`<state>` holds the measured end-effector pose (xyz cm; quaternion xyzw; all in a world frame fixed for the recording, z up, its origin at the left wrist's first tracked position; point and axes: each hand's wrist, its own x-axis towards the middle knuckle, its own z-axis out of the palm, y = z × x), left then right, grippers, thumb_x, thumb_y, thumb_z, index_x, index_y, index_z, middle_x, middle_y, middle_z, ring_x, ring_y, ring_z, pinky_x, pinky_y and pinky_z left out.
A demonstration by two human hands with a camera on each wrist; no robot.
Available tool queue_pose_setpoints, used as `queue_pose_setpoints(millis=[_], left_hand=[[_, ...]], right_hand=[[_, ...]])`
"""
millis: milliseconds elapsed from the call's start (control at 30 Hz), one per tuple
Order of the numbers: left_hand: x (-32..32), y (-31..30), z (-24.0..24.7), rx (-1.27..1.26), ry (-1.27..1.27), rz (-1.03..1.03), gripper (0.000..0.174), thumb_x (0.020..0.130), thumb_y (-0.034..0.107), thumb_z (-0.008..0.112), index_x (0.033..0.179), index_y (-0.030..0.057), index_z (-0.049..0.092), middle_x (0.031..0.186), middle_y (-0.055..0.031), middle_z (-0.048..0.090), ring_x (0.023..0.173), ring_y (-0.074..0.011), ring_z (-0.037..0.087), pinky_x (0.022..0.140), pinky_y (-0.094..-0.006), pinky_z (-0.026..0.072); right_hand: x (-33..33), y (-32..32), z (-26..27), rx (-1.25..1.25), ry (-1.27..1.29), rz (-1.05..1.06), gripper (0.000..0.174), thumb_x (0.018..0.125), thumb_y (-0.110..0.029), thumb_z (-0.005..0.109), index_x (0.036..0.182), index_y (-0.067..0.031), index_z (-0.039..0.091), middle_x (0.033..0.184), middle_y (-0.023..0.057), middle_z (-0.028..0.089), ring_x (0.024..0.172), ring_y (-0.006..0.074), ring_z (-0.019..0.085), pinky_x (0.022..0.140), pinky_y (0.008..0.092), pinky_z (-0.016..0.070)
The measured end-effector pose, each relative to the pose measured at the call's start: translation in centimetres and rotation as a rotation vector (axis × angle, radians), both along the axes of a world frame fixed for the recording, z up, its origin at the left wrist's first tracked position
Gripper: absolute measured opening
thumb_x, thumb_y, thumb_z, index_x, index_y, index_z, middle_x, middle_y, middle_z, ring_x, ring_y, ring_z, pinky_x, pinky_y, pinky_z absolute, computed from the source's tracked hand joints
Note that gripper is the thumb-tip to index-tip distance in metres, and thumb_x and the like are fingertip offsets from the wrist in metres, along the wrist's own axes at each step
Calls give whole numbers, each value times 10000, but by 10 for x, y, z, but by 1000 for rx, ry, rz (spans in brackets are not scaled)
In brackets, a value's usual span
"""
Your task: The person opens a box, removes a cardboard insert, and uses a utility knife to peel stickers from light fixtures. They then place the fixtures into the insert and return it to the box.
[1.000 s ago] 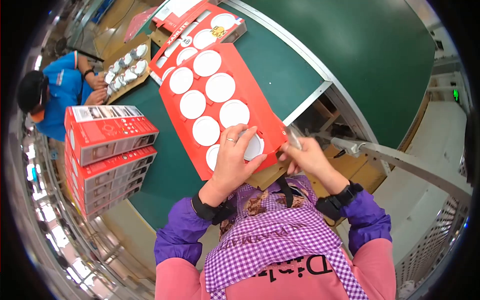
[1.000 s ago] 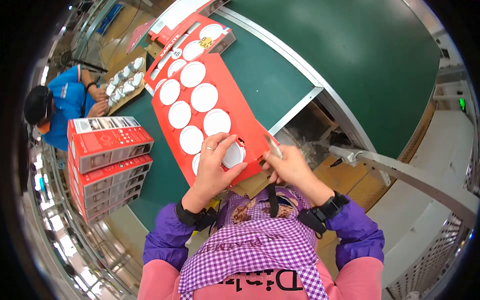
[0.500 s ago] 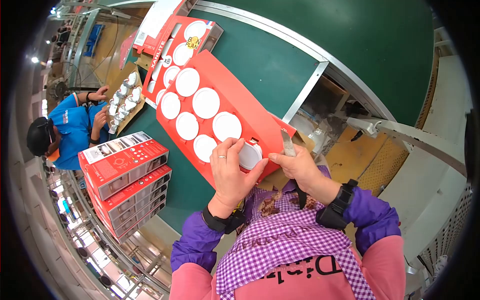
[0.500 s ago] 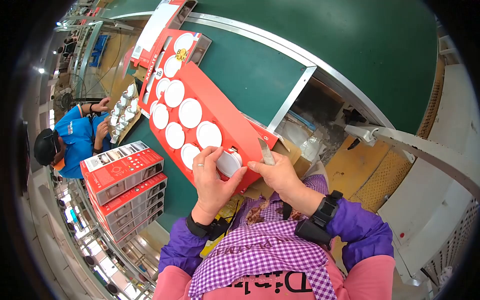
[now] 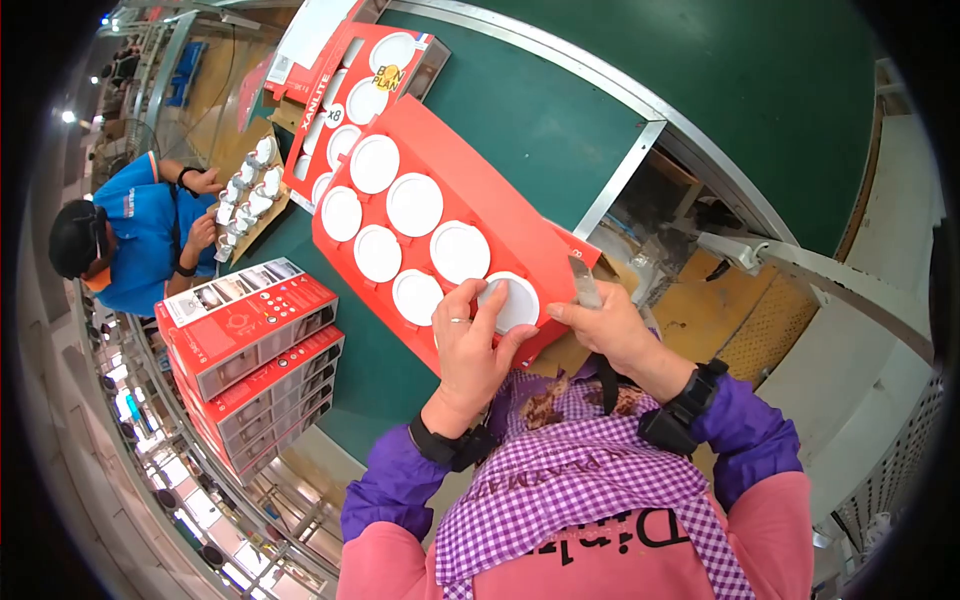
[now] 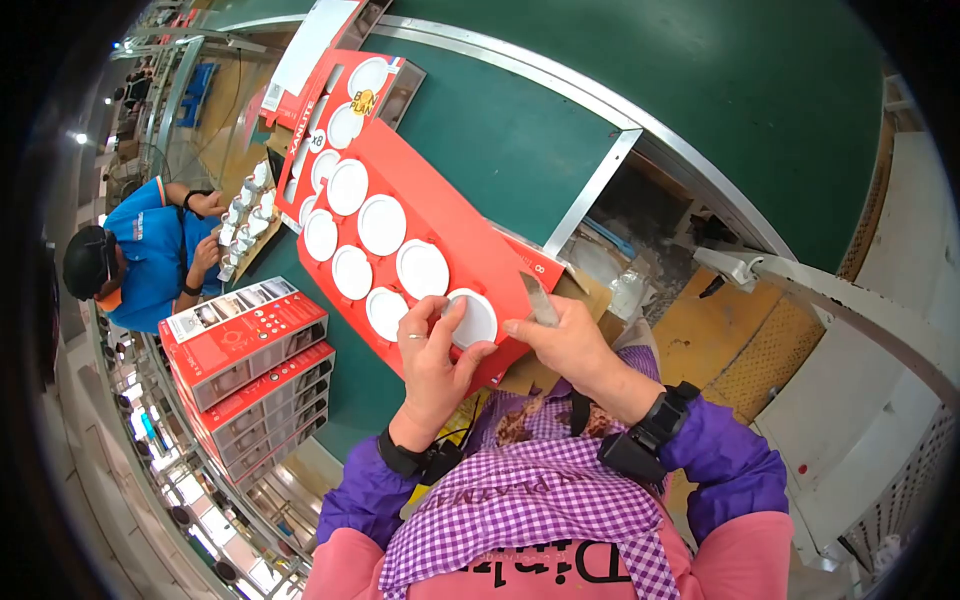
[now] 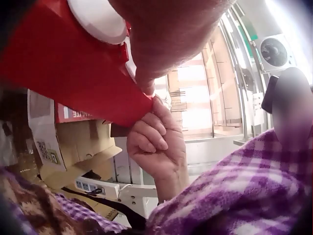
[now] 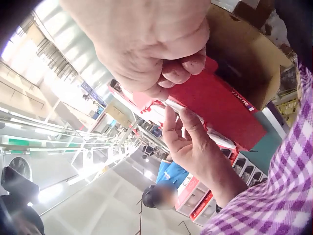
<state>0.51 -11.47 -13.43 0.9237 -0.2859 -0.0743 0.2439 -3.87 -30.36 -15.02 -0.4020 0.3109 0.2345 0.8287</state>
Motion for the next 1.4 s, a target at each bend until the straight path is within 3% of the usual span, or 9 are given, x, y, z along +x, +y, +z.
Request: queue_pose_setpoints(millis=[200,367,467,633,900,1000,1133,1233,1400], left_hand=[[6,11,11,-183,54,197,414,776,87,692,1164,40,554,1222,-132,430,1180,-290,404,961,-391,364],[-3,59,3,-287,46,851,529,894,172,597,1345,43,353,1362,-122,313,1213,-237,367,949,-377,370],[-11,76,-21,-1023,537,1154,543,910,164,598,1332,-20,311,1292,-170,404,1116,-208,476,886,-310,425],[-20,75,-22,-1354,749,1090,213,920,67,561,1100,-19,487,1047,-108,610,924,-143,596,823,-276,499],[-57,62,-46,-1251,921,964,215,909,125,600,1065,23,493,1028,-75,617,949,-129,593,819,-290,498],[-53,61,-47,-1193,782,989,187,900,97,605,1028,13,498,1007,-60,614,871,-97,582,752,-242,478],[-40,62,-45,-1413,867,916,504,962,356,498,1323,33,362,1312,-92,461,1174,-167,463,971,-320,393],[-35,53,-53,-1543,1028,797,632,967,477,388,1419,59,247,1418,-78,361,1279,-209,380,1053,-364,340],[-35,43,-59,-1730,1199,734,633,964,490,361,1425,72,242,1422,-72,363,1290,-214,375,1067,-379,337]], right_hand=[[4,-3,-8,61,70,-82,124,867,-120,632,794,-76,542,548,-61,431,388,31,330,365,213,224],[10,-7,8,32,112,-41,166,882,-121,611,762,-104,497,515,-67,388,372,34,324,355,204,242],[11,-12,0,3,119,-28,176,890,-134,610,763,-110,489,517,-69,389,370,34,323,355,207,243],[16,-13,2,-146,139,14,183,900,-200,621,789,-130,494,531,-75,391,402,40,320,374,202,235],[40,-49,6,-522,-17,242,268,885,-248,630,708,-97,500,524,-43,434,404,55,364,376,212,255],[56,-55,7,-1317,-319,438,309,886,-230,611,662,-19,583,523,-17,479,448,43,422,403,226,296],[86,-61,4,-1160,-390,335,287,929,-273,552,939,-12,672,664,-15,582,586,50,480,526,244,376],[98,-54,-11,-566,-245,513,457,973,-360,476,1307,-49,507,1055,-12,602,837,61,520,709,225,433],[77,-50,-23,-453,-214,446,444,972,-323,484,1305,-30,500,1148,50,607,1027,126,555,859,281,468]])
